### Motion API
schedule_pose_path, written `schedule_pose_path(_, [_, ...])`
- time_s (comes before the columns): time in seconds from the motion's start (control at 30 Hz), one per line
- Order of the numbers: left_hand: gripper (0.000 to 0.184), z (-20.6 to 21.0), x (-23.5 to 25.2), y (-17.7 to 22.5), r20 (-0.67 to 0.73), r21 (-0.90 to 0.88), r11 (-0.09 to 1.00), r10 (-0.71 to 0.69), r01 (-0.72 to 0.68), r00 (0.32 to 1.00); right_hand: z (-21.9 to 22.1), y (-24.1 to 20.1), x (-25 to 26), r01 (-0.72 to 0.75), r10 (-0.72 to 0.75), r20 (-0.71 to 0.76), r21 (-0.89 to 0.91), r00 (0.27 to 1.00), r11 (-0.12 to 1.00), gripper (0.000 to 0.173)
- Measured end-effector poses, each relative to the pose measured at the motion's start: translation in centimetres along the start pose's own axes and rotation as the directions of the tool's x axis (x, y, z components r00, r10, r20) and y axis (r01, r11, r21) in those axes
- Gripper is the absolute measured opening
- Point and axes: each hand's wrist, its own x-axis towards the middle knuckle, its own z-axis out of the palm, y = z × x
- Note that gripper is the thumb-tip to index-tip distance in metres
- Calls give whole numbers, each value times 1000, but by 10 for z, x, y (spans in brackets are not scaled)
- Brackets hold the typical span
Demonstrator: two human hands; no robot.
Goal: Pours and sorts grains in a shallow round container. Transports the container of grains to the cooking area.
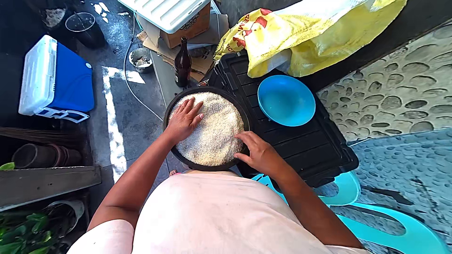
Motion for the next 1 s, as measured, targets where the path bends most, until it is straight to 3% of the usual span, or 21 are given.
schedule_pose_path(0.07, [60,0,2,-2,20,-27,999,35,-35,999,9,-3,-1,6,-7,-33,-22,999,1000,60])
schedule_pose_path(0.27, [54,-15,-1,2,60,-320,947,20,0,998,16,-6,3,-3,3,-74,-4,997,1000,56])
schedule_pose_path(0.43, [53,-12,1,2,75,-333,941,89,-59,993,21,-16,31,-20,19,-35,-27,999,999,51])
schedule_pose_path(0.63, [55,-12,-2,7,5,-405,913,49,-43,999,14,-28,91,23,-23,13,0,1000,1000,53])
schedule_pose_path(0.77, [53,-7,-4,5,-121,-295,944,114,-145,986,-7,-35,104,189,-185,-103,28,977,982,37])
schedule_pose_path(0.87, [50,-3,-11,6,-229,-125,944,271,-305,935,-30,-30,95,250,-248,-204,-19,947,968,29])
schedule_pose_path(0.93, [50,-1,-19,13,-205,-19,915,390,-402,898,-41,-20,83,237,-242,-248,-53,938,970,24])
schedule_pose_path(1.0, [49,2,-27,24,-92,72,891,453,-448,887,-45,-9,67,201,-216,-246,-84,945,976,19])
